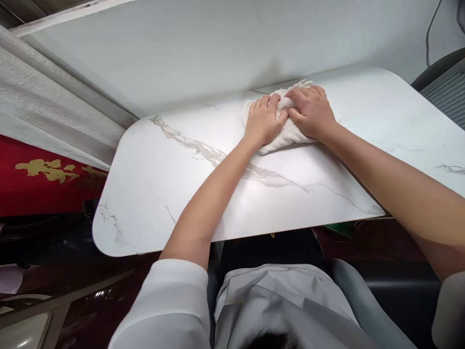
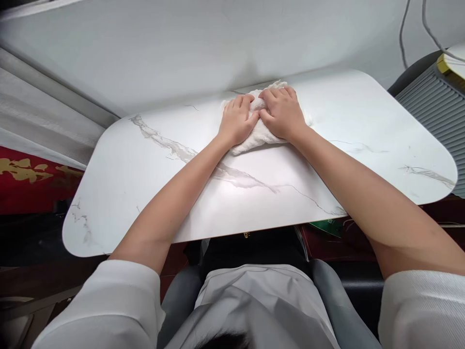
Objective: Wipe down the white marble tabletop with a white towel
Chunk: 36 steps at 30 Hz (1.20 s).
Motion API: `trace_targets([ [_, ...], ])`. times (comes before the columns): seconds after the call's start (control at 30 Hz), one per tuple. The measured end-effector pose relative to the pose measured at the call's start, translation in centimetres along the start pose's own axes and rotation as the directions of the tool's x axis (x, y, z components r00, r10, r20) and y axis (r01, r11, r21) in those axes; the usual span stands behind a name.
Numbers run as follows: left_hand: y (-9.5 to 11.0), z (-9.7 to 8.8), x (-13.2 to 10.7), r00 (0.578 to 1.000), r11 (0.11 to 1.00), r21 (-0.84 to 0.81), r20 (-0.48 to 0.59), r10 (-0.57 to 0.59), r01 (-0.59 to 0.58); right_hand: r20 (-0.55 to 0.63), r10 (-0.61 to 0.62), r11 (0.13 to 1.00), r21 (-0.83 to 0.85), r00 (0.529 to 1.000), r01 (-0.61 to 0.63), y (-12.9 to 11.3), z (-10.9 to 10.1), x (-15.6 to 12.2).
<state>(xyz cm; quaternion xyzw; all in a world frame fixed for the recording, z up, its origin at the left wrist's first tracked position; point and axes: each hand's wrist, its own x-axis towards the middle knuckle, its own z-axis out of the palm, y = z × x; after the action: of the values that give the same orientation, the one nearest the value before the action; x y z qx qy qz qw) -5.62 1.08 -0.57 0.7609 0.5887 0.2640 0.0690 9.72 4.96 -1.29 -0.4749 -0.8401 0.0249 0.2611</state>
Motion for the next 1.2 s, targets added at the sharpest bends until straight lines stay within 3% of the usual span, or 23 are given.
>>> trace_targets([
  [0.33, -2.9, 1.6, 5.7, 0.997, 0.996, -0.068, 0.061, -0.050, 0.054, -0.001, 0.040, 0.997, -0.067, 0.999, -0.040, 1.1, 0.5, 4.3],
  [0.53, -4.1, 2.0, 7.5, 0.998, 0.994, -0.097, 0.004, -0.060, 0.060, 0.021, 0.119, 0.988, -0.105, 0.993, -0.117, 1.4, 1.0, 6.6],
  [0.73, -5.2, 2.6, 9.1, 0.998, 0.986, -0.153, 0.028, -0.057, 0.060, 0.028, 0.158, 0.981, -0.120, 0.987, -0.153, 1.8, 1.4, 7.8],
  [0.97, -5.1, 3.2, 8.0, 0.996, 0.989, -0.117, 0.048, -0.080, 0.085, -0.007, 0.069, 0.992, -0.105, 0.998, -0.069, 2.0, 1.4, 6.5],
  [1.2, -2.9, 2.8, 4.1, 0.998, 0.999, -0.032, 0.040, -0.042, 0.043, 0.015, 0.017, 0.991, -0.132, 1.000, -0.015, 1.5, 0.8, 3.0],
])
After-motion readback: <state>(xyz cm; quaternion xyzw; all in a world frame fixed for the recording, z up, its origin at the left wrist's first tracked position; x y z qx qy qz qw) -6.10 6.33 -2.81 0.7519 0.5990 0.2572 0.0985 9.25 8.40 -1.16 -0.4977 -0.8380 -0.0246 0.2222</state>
